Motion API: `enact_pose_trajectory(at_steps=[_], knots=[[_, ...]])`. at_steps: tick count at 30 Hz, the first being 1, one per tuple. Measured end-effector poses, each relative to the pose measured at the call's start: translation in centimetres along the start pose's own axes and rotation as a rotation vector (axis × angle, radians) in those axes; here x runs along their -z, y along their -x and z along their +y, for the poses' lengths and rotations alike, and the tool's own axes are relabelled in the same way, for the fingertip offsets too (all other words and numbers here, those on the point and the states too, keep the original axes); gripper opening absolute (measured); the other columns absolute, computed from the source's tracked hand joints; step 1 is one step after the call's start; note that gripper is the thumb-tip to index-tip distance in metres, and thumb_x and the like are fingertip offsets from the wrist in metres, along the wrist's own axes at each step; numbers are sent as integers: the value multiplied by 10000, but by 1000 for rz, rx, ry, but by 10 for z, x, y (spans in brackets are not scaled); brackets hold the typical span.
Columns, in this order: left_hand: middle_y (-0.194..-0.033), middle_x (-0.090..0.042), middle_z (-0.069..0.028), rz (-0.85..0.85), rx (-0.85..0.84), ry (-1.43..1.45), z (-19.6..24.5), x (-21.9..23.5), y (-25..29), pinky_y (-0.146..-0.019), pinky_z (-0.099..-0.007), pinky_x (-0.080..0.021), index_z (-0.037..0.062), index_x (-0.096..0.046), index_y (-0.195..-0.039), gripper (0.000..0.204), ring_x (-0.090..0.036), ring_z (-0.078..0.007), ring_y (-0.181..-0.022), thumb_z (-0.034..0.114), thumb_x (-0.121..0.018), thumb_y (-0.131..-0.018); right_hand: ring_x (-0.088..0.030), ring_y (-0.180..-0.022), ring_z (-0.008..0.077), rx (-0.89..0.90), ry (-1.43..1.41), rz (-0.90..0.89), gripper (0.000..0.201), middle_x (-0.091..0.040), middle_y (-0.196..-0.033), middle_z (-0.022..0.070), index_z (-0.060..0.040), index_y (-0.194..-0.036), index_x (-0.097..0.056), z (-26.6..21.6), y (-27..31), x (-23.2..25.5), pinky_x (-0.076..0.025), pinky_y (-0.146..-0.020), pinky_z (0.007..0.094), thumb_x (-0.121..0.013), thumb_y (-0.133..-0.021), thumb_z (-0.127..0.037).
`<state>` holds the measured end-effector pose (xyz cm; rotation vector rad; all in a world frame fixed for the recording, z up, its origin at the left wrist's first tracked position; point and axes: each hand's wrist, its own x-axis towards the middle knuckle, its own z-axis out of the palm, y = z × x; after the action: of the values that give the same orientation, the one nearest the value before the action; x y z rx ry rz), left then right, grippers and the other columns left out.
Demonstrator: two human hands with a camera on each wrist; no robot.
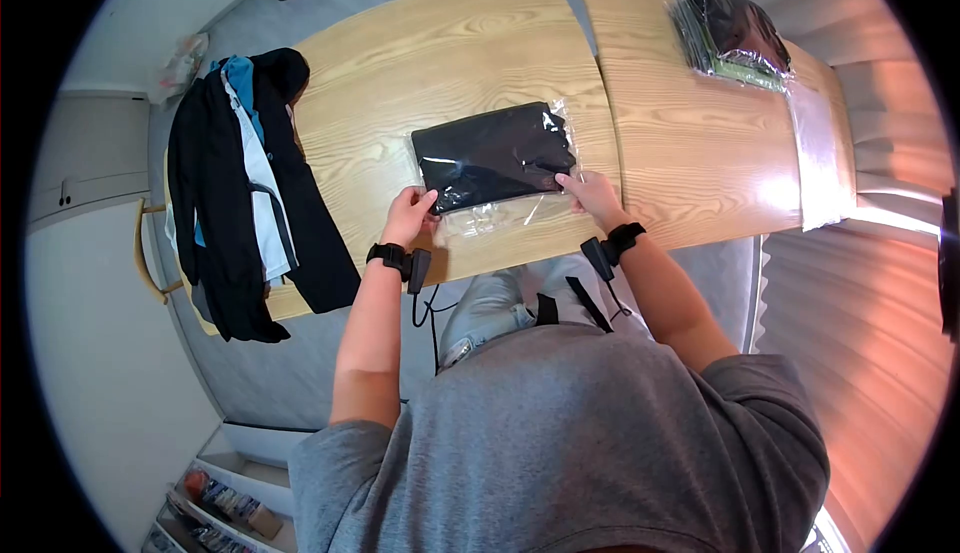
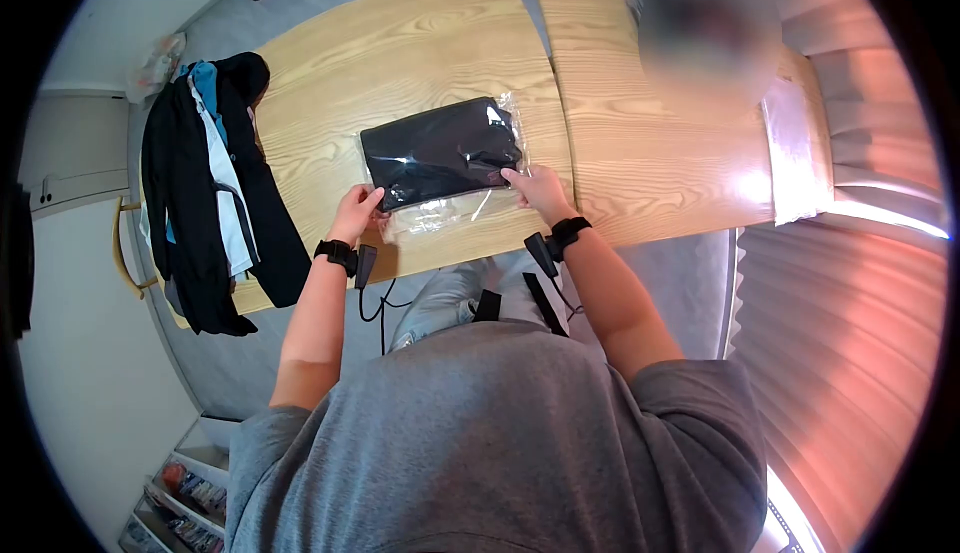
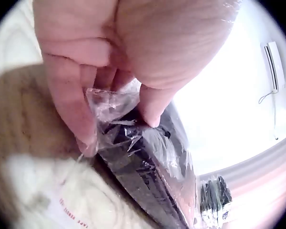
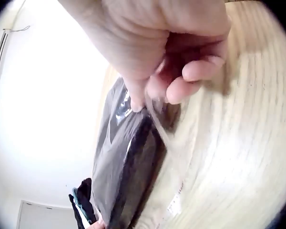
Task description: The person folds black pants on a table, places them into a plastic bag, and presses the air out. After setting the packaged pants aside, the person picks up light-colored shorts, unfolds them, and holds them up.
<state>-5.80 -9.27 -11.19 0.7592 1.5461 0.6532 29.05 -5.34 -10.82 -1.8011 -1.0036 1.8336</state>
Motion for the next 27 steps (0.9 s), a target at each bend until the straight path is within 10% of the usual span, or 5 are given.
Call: enact_pose_trajectory(at_steps=[12, 14, 22, 25, 27], knots=[[-844, -598, -129, 127, -76, -203, -7, -10, 19, -595, -311, -488, -35, -513, -1014, 329, -622, -218, -687, 231, -638, -865, -629, -767, 295, 96, 562, 457, 230, -638, -769, 140, 22, -850, -620, 15, 52, 4, -494, -698, 375, -672, -792, -194], [-1020, -573, -189, 564, -724, -711, 28, -27, 46, -822, -400, -458, -36, -518, -1064, 348, -571, -322, -930, 174, -640, -816, -557, -1008, 355, 647, 680, 821, 321, -625, -1038, 159, -31, -1012, -606, 0, 60, -12, -426, -878, 411, -679, -734, -174], [-1348, -429, -153, 77, -1088, -1068, 59, -76, 48, -1069, -479, -252, 29, -457, -1248, 538, -356, -338, -1289, 110, -599, -735, -218, -1365, 328, 834, 1254, 256, 850, -276, -1457, 140, -232, -1374, -386, -39, 33, -59, -184, -1058, 596, -779, -630, -358], [-1193, -475, -192, 483, -777, -769, 23, -58, 56, -995, -505, -293, 24, -482, -1167, 474, -397, -391, -1155, 95, -565, -706, -217, -1367, 323, 796, 1221, 231, 875, -274, -1457, 148, -241, -1390, -364, -40, 34, -48, -192, -1059, 588, -782, -628, -349], [-1087, -523, -158, -46, -516, -1143, 13, -41, 79, -890, -438, -384, 38, -530, -1096, 399, -492, -327, -1005, 79, -578, -701, -235, -1363, 311, 809, 1336, 146, 880, -278, -1459, 134, -264, -1404, -341, -36, 36, -41, -215, -1049, 587, -777, -641, -307]])
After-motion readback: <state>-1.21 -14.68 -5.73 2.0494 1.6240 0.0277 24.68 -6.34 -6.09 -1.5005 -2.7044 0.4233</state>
